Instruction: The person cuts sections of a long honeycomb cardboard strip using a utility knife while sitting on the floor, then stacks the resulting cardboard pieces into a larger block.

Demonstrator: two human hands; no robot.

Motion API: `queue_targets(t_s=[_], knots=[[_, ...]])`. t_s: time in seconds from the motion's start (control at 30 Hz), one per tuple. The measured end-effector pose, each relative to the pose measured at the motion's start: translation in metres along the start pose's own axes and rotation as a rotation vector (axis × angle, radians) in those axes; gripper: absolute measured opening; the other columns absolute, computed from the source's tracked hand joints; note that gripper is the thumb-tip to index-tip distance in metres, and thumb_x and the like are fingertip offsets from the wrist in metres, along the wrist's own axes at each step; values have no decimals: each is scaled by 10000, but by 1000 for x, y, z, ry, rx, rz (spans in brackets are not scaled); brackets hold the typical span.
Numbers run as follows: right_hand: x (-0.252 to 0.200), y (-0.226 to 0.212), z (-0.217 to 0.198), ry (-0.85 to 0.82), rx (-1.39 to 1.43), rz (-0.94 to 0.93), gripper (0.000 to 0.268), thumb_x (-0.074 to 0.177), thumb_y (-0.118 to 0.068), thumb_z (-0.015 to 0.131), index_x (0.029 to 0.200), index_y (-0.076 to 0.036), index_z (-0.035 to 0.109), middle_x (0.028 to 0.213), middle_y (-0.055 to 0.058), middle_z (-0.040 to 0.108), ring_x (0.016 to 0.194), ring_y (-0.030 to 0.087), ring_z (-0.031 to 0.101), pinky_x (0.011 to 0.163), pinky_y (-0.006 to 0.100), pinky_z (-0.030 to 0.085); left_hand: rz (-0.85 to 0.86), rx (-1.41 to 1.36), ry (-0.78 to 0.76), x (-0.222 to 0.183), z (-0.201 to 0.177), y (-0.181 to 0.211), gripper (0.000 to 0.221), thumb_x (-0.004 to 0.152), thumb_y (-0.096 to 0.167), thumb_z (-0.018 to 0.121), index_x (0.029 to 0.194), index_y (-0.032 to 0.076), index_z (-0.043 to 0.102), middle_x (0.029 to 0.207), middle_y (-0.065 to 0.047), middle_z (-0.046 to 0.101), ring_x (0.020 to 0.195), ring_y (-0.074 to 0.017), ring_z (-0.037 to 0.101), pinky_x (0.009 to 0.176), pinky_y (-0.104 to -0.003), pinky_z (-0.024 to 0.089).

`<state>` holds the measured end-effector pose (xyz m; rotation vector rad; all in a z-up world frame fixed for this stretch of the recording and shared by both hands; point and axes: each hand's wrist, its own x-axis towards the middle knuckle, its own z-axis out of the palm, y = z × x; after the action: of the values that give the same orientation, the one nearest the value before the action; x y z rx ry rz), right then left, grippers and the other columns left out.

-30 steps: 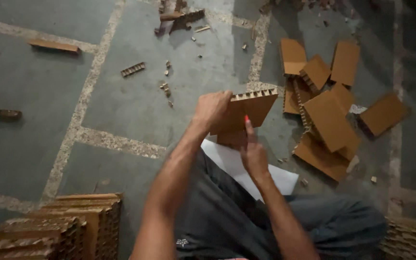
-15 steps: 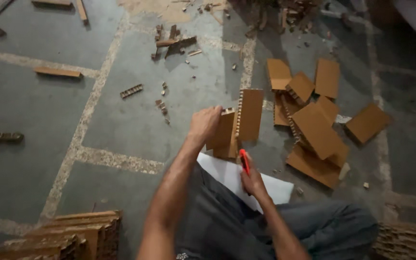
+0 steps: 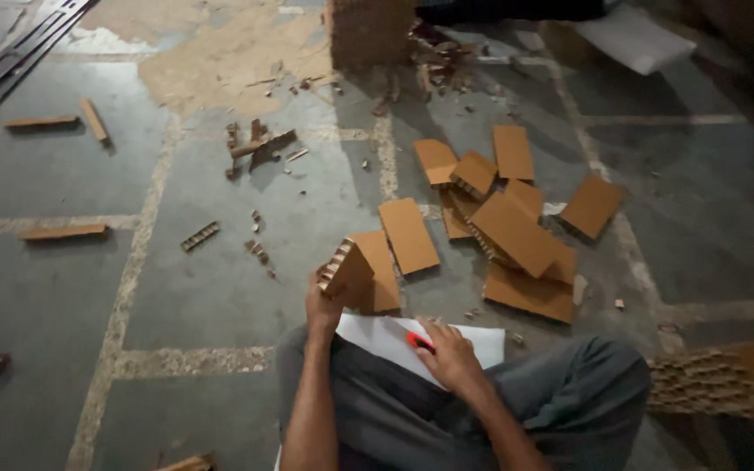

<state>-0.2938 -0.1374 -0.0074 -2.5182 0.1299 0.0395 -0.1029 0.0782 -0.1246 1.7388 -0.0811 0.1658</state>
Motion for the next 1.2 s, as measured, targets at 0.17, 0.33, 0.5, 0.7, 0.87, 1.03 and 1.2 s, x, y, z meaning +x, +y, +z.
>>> queue_targets(t_s=[0.17,0.33,0.5,0.7,0.87,1.03,1.2], knots=[[-105,-136,-139,289,428,-560,511,921,-195,704,1365,-19,523,1212,155,677,1158,323,664,1007,491,507,-27,30,-10,4,-2,-36,411,851,96,757,1238,-1,660,1101,-146,775,1000,-174,726,823,-350,580],[-103,-190,-198,187,317,-810,475,922,-198,716,1332,-29,546,1190,151,690,1133,313,677,988,470,518,-128,-119,43,5,-1,-36,412,856,169,814,1156,-49,633,1040,-151,757,914,-206,724,803,-361,582],[-87,-201,-207,63,303,-858,439,923,-201,727,1299,-40,568,1168,147,703,1108,303,689,969,450,529,-113,-8,30,0,-15,-21,404,865,166,799,1182,-35,649,1051,-140,765,934,-203,739,809,-356,583],[-56,-198,-213,-98,290,-892,396,924,-205,740,1259,-53,596,1141,142,718,1078,292,705,946,426,543,-133,-71,24,3,-1,-12,440,871,161,794,1218,-41,612,1086,-162,745,964,-222,715,842,-358,571],[-37,-179,-205,-181,315,-845,360,925,-208,751,1226,-63,619,1119,138,731,1054,282,718,927,405,554,-119,-51,3,11,1,-8,437,894,137,771,1259,-35,606,1141,-143,734,1020,-204,706,890,-350,555],[-15,-145,-174,-304,375,-720,324,926,-211,763,1193,-74,641,1097,134,744,1029,272,731,908,385,565,-158,-116,54,17,2,-4,438,955,146,703,1336,-23,569,1212,-138,699,1075,-212,675,932,-343,544],[107,-49,-13,112,617,33,425,946,-185,623,1356,-71,630,1082,115,758,996,271,733,915,354,574,-131,-195,348,34,-4,0,430,1008,163,622,1373,-44,525,1259,-129,664,1111,-217,650,972,-343,517]])
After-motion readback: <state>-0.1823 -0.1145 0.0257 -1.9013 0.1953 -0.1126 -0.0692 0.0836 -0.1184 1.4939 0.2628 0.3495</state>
